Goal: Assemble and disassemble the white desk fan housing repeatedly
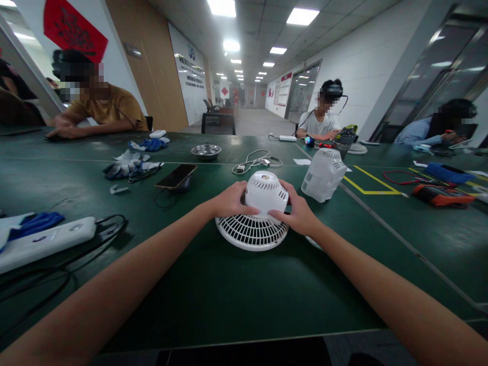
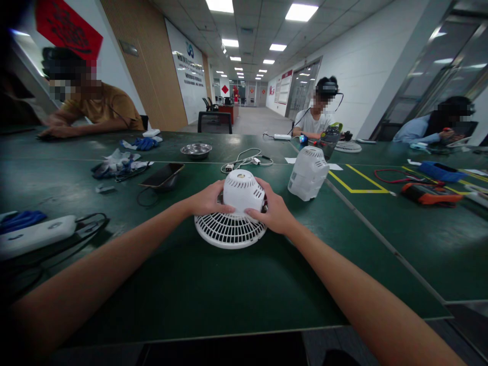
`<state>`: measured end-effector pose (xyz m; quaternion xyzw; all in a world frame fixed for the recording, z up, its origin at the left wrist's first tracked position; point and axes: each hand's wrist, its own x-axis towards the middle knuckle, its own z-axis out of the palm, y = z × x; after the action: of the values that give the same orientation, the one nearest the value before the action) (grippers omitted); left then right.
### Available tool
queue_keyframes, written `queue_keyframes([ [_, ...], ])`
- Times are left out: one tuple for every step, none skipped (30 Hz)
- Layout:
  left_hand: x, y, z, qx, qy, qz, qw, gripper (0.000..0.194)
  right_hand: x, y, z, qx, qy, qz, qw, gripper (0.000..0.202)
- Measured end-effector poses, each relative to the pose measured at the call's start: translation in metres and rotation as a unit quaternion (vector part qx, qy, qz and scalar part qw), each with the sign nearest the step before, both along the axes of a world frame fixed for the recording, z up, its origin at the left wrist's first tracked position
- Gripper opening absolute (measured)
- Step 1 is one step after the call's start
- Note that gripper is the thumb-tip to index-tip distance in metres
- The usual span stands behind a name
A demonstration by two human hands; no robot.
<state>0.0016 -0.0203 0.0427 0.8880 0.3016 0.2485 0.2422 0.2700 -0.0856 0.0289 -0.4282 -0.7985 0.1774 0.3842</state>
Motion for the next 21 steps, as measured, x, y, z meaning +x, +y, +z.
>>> queue_keyframes([
  [0.0,-0.0002,0.0005,-0.001,0.004,0.006,1.0,0.083,-0.0001,-0.0001,0.0002,0.001,-0.002,-0.002,1.0,0.092],
  [0.0002,-0.0004,0.001,-0.002,0.008,0.01,1.0,0.084,-0.0002,-0.0003,0.0004,0.002,-0.004,-0.004,1.0,0.092],
  [0.0003,-0.0006,0.0015,-0.004,0.01,0.011,1.0,0.084,-0.0005,-0.0006,0.0006,0.003,-0.005,-0.006,1.0,0.092],
  [0.0005,-0.0007,0.0019,-0.007,0.01,0.009,1.0,0.085,-0.0009,-0.0011,0.0009,0.002,-0.005,-0.008,1.0,0.092],
  [0.0006,-0.0007,0.0021,-0.009,0.008,0.005,1.0,0.085,-0.0014,-0.0016,0.0013,0.001,-0.005,-0.009,1.0,0.092],
  [0.0007,-0.0006,0.0022,-0.009,0.007,0.004,1.0,0.086,-0.0019,-0.0022,0.0017,0.0,-0.004,-0.01,1.0,0.092],
  [0.0007,-0.0005,0.0023,-0.008,0.007,0.004,1.0,0.086,-0.0024,-0.0029,0.0022,-0.001,-0.002,-0.012,1.0,0.092],
  [0.0007,-0.0005,0.0022,-0.005,0.007,0.007,1.0,0.085,-0.003,-0.0036,0.0027,-0.002,0.0,-0.013,1.0,0.091],
  [0.0007,-0.0006,0.0022,-0.003,0.008,0.011,1.0,0.084,-0.0034,-0.0042,0.0033,-0.002,0.003,-0.013,1.0,0.09],
  [0.0007,-0.0008,0.0023,-0.003,0.008,0.014,1.0,0.083,-0.0038,-0.0048,0.0038,-0.002,0.006,-0.012,1.0,0.088],
  [0.0007,-0.0013,0.0026,-0.003,0.009,0.015,1.0,0.082,-0.0041,-0.0053,0.0043,-0.002,0.009,-0.011,1.0,0.087],
  [0.0007,-0.002,0.003,-0.004,0.008,0.016,1.0,0.081,-0.0043,-0.0058,0.0048,-0.003,0.011,-0.01,1.0,0.085],
  [0.0008,-0.0027,0.0035,-0.005,0.008,0.015,1.0,0.08,-0.0045,-0.0062,0.0051,-0.004,0.012,-0.011,1.0,0.083],
  [0.0009,-0.0034,0.0041,-0.005,0.008,0.015,1.0,0.08,-0.0046,-0.0066,0.0054,-0.005,0.012,-0.013,1.0,0.082],
  [0.0009,-0.0039,0.0047,-0.005,0.008,0.016,1.0,0.079,-0.0047,-0.0069,0.0055,-0.005,0.012,-0.016,1.0,0.08],
  [0.0008,-0.0042,0.0051,-0.004,0.009,0.017,1.0,0.08,-0.0047,-0.0071,0.0055,-0.005,0.011,-0.02,1.0,0.079],
  [0.0007,-0.0042,0.0053,-0.003,0.011,0.016,1.0,0.08,-0.0048,-0.0072,0.0054,-0.005,0.009,-0.022,1.0,0.078],
  [0.0006,-0.0038,0.0052,-0.003,0.011,0.012,1.0,0.081,-0.0047,-0.0073,0.0052,-0.004,0.007,-0.024,1.0,0.078],
  [0.0004,-0.0031,0.0048,-0.002,0.01,0.006,1.0,0.081,-0.0047,-0.0073,0.005,-0.003,0.006,-0.025,1.0,0.077],
  [0.0002,-0.0022,0.0041,0.0,0.008,0.0,1.0,0.082,-0.0046,-0.0072,0.0048,-0.002,0.004,-0.026,1.0,0.078],
  [0.0001,-0.0012,0.0034,0.004,0.007,-0.007,1.0,0.083,-0.0046,-0.0071,0.0045,0.0,0.002,-0.026,1.0,0.078],
])
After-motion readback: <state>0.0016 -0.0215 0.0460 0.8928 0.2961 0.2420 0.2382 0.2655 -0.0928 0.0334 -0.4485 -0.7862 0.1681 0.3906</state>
